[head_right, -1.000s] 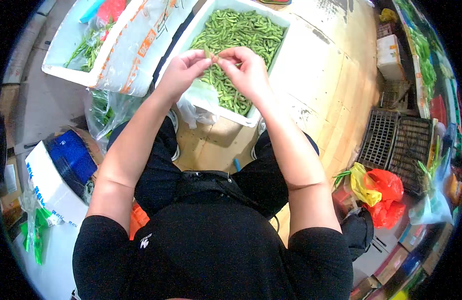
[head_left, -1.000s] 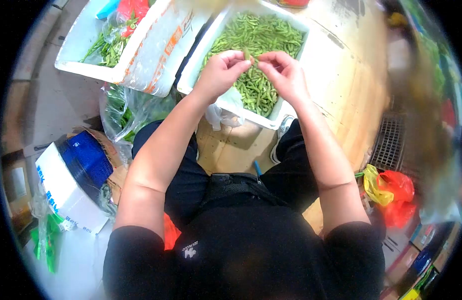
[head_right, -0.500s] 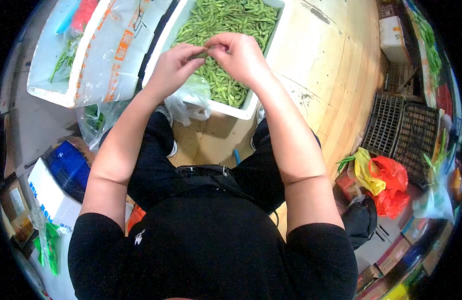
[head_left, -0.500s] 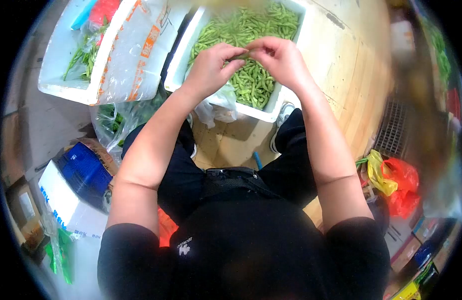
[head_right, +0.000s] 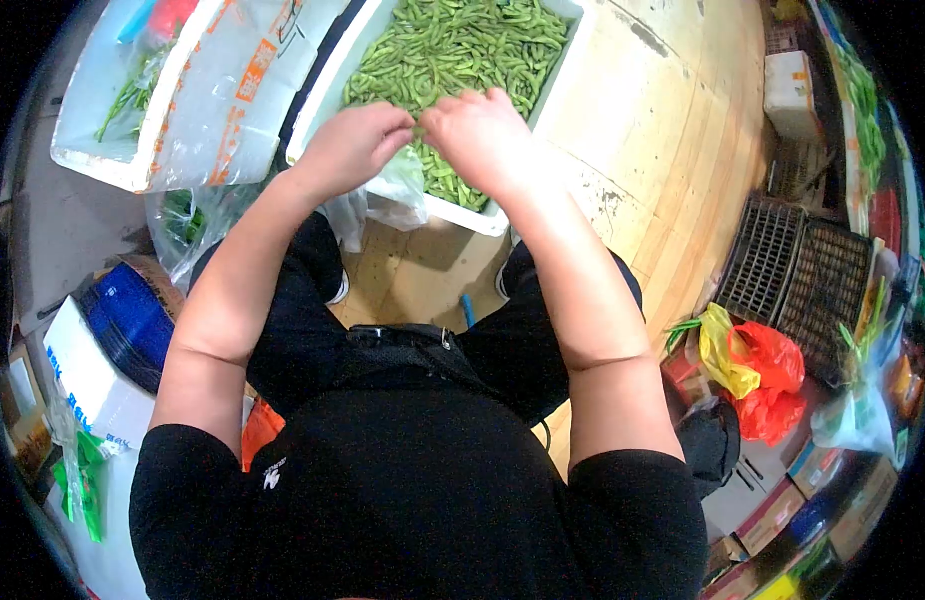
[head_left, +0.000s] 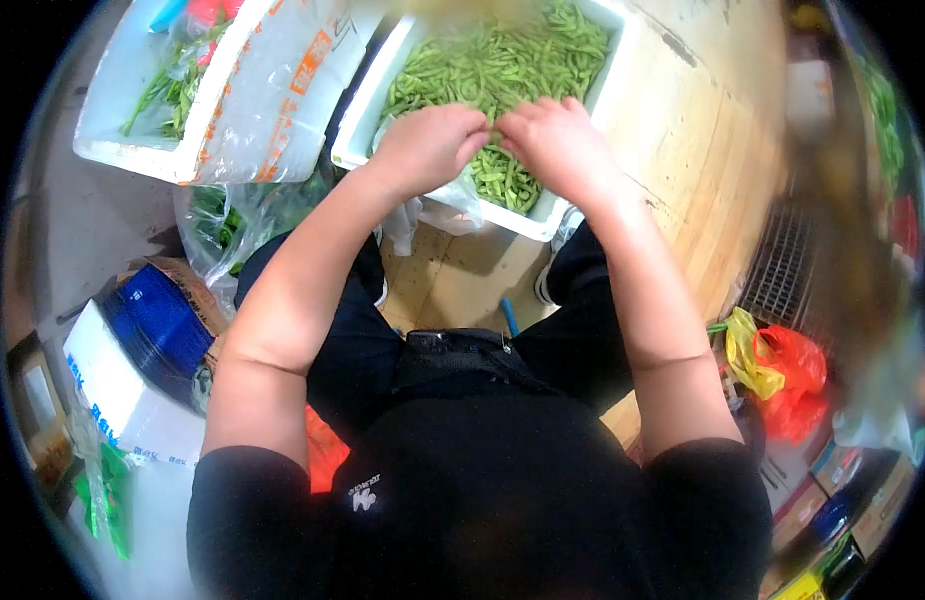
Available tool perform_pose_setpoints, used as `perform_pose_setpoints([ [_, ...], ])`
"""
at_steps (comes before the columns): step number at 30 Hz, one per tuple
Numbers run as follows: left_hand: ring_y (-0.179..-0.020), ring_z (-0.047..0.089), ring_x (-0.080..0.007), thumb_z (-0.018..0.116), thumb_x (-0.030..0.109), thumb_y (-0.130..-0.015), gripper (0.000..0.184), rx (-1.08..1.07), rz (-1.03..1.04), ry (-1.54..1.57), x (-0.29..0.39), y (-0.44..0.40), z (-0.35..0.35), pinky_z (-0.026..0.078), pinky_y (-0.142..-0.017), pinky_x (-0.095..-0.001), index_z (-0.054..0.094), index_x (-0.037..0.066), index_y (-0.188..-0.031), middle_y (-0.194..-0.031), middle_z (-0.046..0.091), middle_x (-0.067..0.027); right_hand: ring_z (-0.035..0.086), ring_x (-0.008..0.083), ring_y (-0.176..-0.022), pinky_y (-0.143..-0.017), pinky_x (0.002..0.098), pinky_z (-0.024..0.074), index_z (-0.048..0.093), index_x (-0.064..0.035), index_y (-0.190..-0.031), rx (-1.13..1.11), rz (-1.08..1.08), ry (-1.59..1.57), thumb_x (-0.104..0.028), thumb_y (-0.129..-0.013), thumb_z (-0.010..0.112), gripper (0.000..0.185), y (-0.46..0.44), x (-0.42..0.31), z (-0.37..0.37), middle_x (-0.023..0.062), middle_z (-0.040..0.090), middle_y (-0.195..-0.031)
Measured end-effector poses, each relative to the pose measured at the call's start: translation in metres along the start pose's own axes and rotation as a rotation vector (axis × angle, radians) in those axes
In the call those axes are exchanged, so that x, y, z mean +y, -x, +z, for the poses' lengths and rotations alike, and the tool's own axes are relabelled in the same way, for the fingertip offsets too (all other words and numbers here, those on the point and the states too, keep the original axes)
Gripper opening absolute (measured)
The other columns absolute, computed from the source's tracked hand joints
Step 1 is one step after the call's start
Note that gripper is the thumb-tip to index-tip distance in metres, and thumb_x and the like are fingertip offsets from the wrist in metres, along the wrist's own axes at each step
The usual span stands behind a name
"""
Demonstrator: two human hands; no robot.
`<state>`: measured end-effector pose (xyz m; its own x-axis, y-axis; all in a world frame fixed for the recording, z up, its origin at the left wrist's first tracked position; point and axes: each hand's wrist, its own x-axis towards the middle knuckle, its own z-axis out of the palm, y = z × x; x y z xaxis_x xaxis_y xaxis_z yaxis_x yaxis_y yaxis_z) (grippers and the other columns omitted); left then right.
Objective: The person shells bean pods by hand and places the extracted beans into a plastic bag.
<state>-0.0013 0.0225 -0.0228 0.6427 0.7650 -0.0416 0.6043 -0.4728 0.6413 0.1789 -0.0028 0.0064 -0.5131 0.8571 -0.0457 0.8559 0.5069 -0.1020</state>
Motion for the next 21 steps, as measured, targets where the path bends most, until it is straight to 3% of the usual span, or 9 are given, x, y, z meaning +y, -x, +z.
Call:
perform_pose_setpoints([
  [5,-0.08,0.056,-0.0342,0.047,0.026,-0.087,0.026,-0.292,-0.043,-0.055,-0.001,0.003,0.002,0.044,-0.068,-0.0411,0.059,0.003,-0.089,-0.083,0.06,-0.0153,0.058,0.0227,-0.088,-0.08,0.0396,0.0394,0.056,-0.011,-0.086,-0.134,-0.04,-0.05,-0.012,-0.083,0.043,0.013,0.006,-0.013,0.016,0.0049,0.062,-0.085],
  [8,-0.075,0.057,-0.0279,0.046,0.026,-0.088,0.028,-0.282,0.013,0.178,-0.021,-0.001,0.011,0.044,-0.066,-0.0377,0.058,0.001,-0.09,-0.08,0.061,-0.0118,0.058,0.0234,-0.089,-0.078,0.0401,0.0393,0.055,-0.011,-0.088,-0.171,0.007,-0.148,-0.015,-0.084,0.044,0.012,0.007,-0.012,0.013,0.0065,0.062,-0.085],
  [14,-0.068,0.045,-0.008,0.045,0.033,-0.091,0.032,-0.279,-0.183,0.622,-0.009,-0.008,-0.012,0.04,-0.06,-0.0234,0.06,0.005,-0.089,-0.082,0.059,0.0008,0.057,0.0259,-0.089,-0.077,0.0403,0.0386,0.053,-0.0085,-0.091,-0.054,0.015,-0.334,-0.02,-0.086,0.046,0.014,0.0,0.001,-0.005,0.0102,0.061,-0.085],
  [21,-0.065,0.041,-0.0057,0.048,0.032,-0.09,0.028,-0.192,-0.268,0.928,-0.008,-0.01,-0.006,0.037,-0.059,-0.0202,0.059,0.006,-0.088,-0.073,0.051,0.0033,0.056,0.0302,-0.087,-0.076,0.0409,0.0391,0.052,-0.0048,-0.088,0.094,0.033,-0.504,-0.019,-0.087,0.046,0.015,-0.004,0.006,0.002,0.0136,0.059,-0.082],
])
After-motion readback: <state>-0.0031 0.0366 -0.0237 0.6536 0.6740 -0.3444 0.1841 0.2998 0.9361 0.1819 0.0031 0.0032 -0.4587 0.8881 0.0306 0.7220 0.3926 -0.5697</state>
